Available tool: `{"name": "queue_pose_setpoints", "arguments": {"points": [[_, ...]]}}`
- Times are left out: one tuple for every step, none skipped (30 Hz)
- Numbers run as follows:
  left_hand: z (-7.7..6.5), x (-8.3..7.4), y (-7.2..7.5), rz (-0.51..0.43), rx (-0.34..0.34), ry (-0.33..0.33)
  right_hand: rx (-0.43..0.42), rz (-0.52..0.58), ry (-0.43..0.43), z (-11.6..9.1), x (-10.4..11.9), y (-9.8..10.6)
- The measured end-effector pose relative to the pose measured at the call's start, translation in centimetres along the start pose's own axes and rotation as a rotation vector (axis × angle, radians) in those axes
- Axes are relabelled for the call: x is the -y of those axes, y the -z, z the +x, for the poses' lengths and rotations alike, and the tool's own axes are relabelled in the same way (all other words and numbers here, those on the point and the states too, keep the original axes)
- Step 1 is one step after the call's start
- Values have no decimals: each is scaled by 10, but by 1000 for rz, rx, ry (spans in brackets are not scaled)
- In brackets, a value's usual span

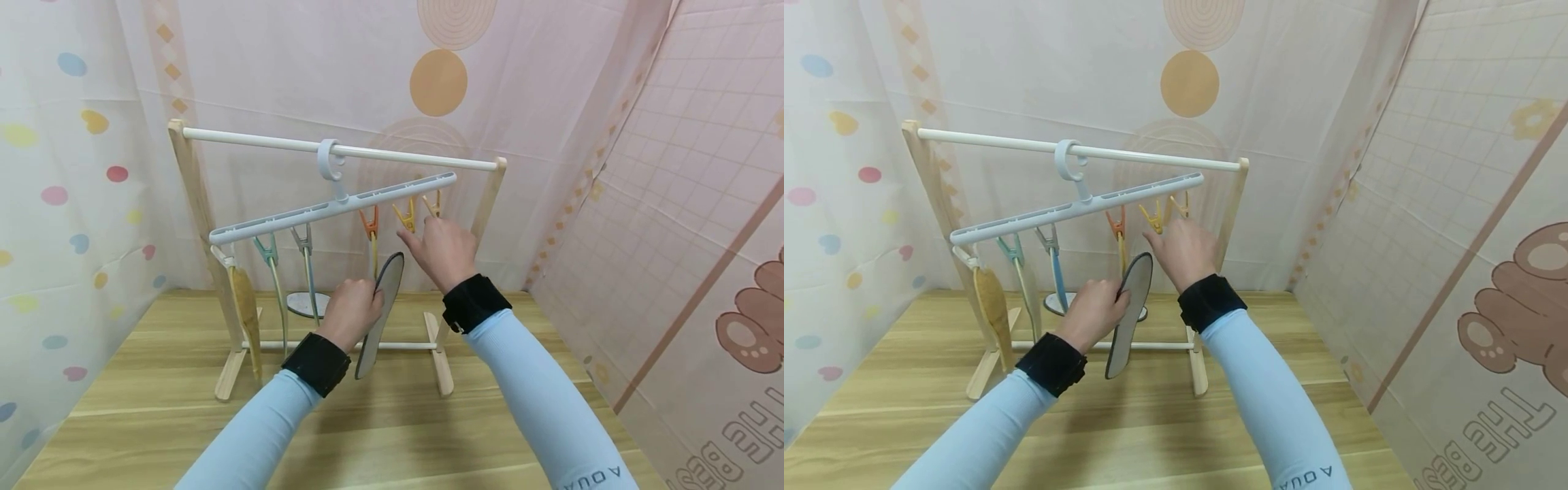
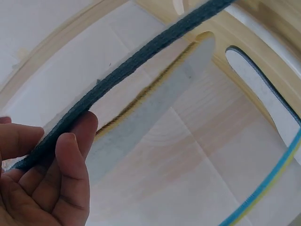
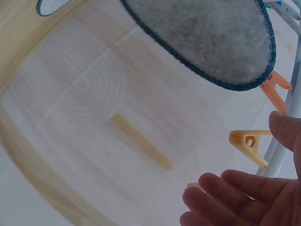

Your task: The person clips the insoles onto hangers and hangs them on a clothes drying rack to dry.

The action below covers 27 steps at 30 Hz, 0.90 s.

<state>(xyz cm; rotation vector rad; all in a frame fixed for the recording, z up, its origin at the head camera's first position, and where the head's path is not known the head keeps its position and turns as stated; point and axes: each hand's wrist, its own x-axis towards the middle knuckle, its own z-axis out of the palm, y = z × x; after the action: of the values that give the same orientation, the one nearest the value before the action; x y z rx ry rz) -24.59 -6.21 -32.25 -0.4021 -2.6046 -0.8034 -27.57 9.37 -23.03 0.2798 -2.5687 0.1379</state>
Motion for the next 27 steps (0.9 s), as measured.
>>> {"name": "queue_pose_setpoints", "arguments": {"points": [[1, -1, 0, -7, 2, 8, 0, 3, 1, 2, 2, 1], [1, -1, 0, -13, 3, 16, -2, 9, 2, 4, 3, 1], [1, -2, -1, -15, 4, 21, -3, 15, 0, 6, 4, 2], [2, -2, -1, -16, 5, 27, -4, 17, -3, 8, 5, 2], [2, -2, -1, -17, 4, 32, -10, 22, -6, 9, 6, 2], [2, -3, -2, -15, 4, 34, -16, 24, -9, 10, 7, 1], [2, -4, -2, -11, 2, 35, -22, 21, -13, 11, 8, 1], [2, -5, -3, -6, 1, 35, -27, 20, -18, 12, 9, 1], [3, -6, -3, -1, -1, 33, -31, 20, -24, 13, 9, 0], [3, -7, -3, 3, -2, 32, -36, 18, -29, 15, 10, 0], [3, -8, -3, 6, -4, 30, -43, 17, -34, 16, 11, 0], [3, -10, -4, 10, -7, 28, -51, 15, -39, 17, 11, 1], [3, -11, -3, 12, -11, 27, -61, 13, -44, 18, 12, 1], [3, -12, -3, 14, -15, 24, -74, 15, -47, 20, 14, 1], [3, -14, -3, 15, -19, 22, -87, 16, -49, 21, 15, 2], [3, -15, -3, 16, -23, 20, -99, 10, -51, 23, 16, 2], [3, -16, -3, 15, -28, 17, -108, 9, -54, 24, 17, 2], [3, -17, -3, 18, -32, 14, -118, 11, -56, 25, 17, 2], [4, -18, -3, 19, -36, 9, -123, 11, -59, 26, 18, 2], [4, -19, -3, 21, -40, 4, -126, 11, -61, 28, 18, 3], [5, -20, -4, 23, -42, 1, -125, 10, -63, 29, 19, 3], [5, -20, -4, 26, -45, -1, -125, 2, -62, 29, 19, 3], [5, -21, -4, 30, -48, -3, -125, -1, -62, 30, 19, 3], [5, -22, -4, 33, -51, -5, -125, -8, -60, 31, 19, 3], [5, -22, -4, 35, -53, -5, -124, -19, -58, 32, 20, 3], [5, -22, -5, 37, -56, -4, -124, -27, -57, 32, 20, 3], [5, -22, -5, 39, -59, -4, -122, -33, -56, 32, 20, 4]]}}
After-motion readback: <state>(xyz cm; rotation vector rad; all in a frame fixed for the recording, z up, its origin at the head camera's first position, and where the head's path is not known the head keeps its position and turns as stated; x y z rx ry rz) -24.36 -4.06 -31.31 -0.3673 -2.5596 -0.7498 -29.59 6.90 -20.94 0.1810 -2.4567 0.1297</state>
